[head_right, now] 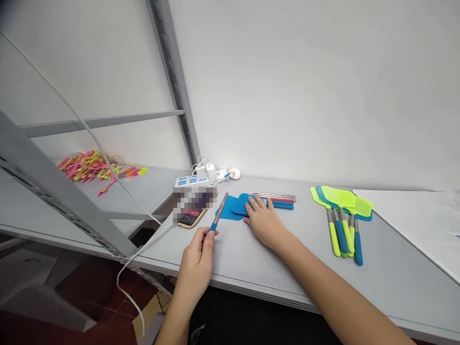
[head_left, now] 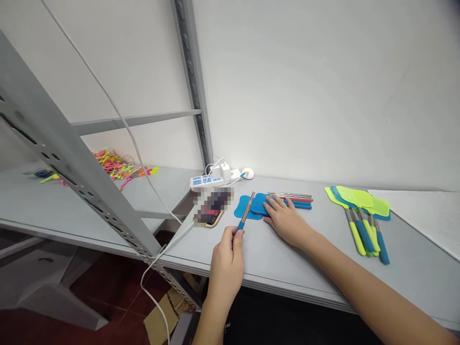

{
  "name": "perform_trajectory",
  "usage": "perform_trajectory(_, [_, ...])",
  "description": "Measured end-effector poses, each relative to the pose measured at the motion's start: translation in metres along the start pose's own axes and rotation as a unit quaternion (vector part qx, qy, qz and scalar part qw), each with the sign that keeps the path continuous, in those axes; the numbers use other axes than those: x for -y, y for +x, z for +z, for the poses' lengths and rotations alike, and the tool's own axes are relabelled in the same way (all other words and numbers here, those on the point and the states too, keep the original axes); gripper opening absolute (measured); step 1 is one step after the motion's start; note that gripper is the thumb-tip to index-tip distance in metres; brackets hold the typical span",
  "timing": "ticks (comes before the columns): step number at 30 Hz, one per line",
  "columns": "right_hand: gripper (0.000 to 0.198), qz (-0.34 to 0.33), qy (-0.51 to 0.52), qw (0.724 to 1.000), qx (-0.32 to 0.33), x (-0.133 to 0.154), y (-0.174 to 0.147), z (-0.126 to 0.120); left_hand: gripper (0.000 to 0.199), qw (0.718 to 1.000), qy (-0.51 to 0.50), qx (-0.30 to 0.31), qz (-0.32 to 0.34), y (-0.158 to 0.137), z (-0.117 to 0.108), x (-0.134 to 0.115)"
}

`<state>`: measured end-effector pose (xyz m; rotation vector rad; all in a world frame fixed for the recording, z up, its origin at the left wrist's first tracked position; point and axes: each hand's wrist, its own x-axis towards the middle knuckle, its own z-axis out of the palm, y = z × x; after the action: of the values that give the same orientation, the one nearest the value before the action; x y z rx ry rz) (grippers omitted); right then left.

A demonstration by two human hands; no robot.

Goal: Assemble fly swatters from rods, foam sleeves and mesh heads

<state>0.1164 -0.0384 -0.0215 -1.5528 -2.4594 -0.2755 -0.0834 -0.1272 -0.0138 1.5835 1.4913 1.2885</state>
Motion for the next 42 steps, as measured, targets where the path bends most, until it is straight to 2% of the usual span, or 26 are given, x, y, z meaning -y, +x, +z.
perform_trajectory(6, [0.035, -0.037, -0.024, 0.997, -0.061, 0.005, -0.004, -0.004, 0.031, 0.999, 0.013, -0.014, 0.026, -0.001, 0.001, 0.008])
perform_trajectory(10, [0.033, -0.035, -0.018, 0.992, -0.118, 0.000, -0.006, -0.013, 0.033, 0.999, 0.008, -0.028, 0.024, -0.002, 0.002, 0.008])
perform_trajectory(15, [0.022, 0.038, 0.004, 0.975, -0.220, -0.024, -0.018, -0.042, 0.036, 0.999, -0.013, -0.021, 0.022, -0.002, -0.001, 0.002])
perform_trajectory(17, [0.013, 0.090, 0.049, 0.949, -0.299, -0.030, -0.034, -0.055, 0.037, 0.999, -0.038, -0.010, 0.017, -0.005, 0.000, -0.002])
perform_trajectory(18, [0.009, 0.130, 0.094, 0.920, -0.357, -0.031, -0.045, -0.060, 0.037, 0.999, -0.052, -0.007, 0.013, -0.007, 0.001, -0.004])
perform_trajectory(19, [0.009, 0.182, 0.157, 0.876, -0.418, -0.031, -0.057, -0.064, 0.037, 0.998, -0.066, -0.006, 0.011, -0.009, 0.003, -0.006])
perform_trajectory(20, [0.012, 0.244, 0.224, 0.817, -0.473, -0.028, -0.070, -0.067, 0.037, 0.997, -0.076, -0.003, 0.015, -0.012, 0.005, -0.008])
perform_trajectory(21, [0.015, 0.300, 0.302, 0.742, -0.517, -0.024, -0.082, -0.069, 0.035, 0.996, -0.083, 0.006, 0.023, -0.014, 0.007, -0.011])
perform_trajectory(23, [0.019, 0.368, 0.457, 0.594, -0.550, -0.014, -0.105, -0.072, 0.031, 0.994, -0.083, 0.042, 0.050, -0.020, 0.013, -0.014])
perform_trajectory(24, [0.019, 0.383, 0.516, 0.535, -0.548, -0.008, -0.115, -0.072, 0.028, 0.992, -0.079, 0.067, 0.067, -0.022, 0.016, -0.016])
perform_trajectory(25, [0.018, 0.389, 0.560, 0.495, -0.539, -0.002, -0.122, -0.073, 0.025, 0.990, -0.073, 0.090, 0.084, -0.025, 0.019, -0.016])
perform_trajectory(27, [0.012, 0.391, 0.607, 0.458, -0.519, 0.009, -0.133, -0.074, 0.019, 0.983, -0.057, 0.124, 0.124, -0.029, 0.024, -0.016])
perform_trajectory(29, [0.011, 0.379, 0.629, 0.453, -0.505, 0.018, -0.139, -0.076, 0.015, 0.974, -0.041, 0.146, 0.168, -0.033, 0.027, -0.015])
perform_trajectory(33, [0.013, 0.369, 0.626, 0.472, -0.498, 0.029, -0.148, -0.077, 0.014, 0.961, -0.012, 0.170, 0.216, -0.036, 0.029, -0.015])
perform_trajectory(38, [0.015, 0.364, 0.620, 0.492, -0.490, 0.031, -0.160, -0.072, 0.016, 0.955, 0.012, 0.157, 0.253, -0.036, 0.028, -0.019])
perform_trajectory(42, [0.015, 0.365, 0.626, 0.494, -0.480, 0.030, -0.165, -0.072, 0.018, 0.948, 0.028, 0.152, 0.277, -0.037, 0.028, -0.018])
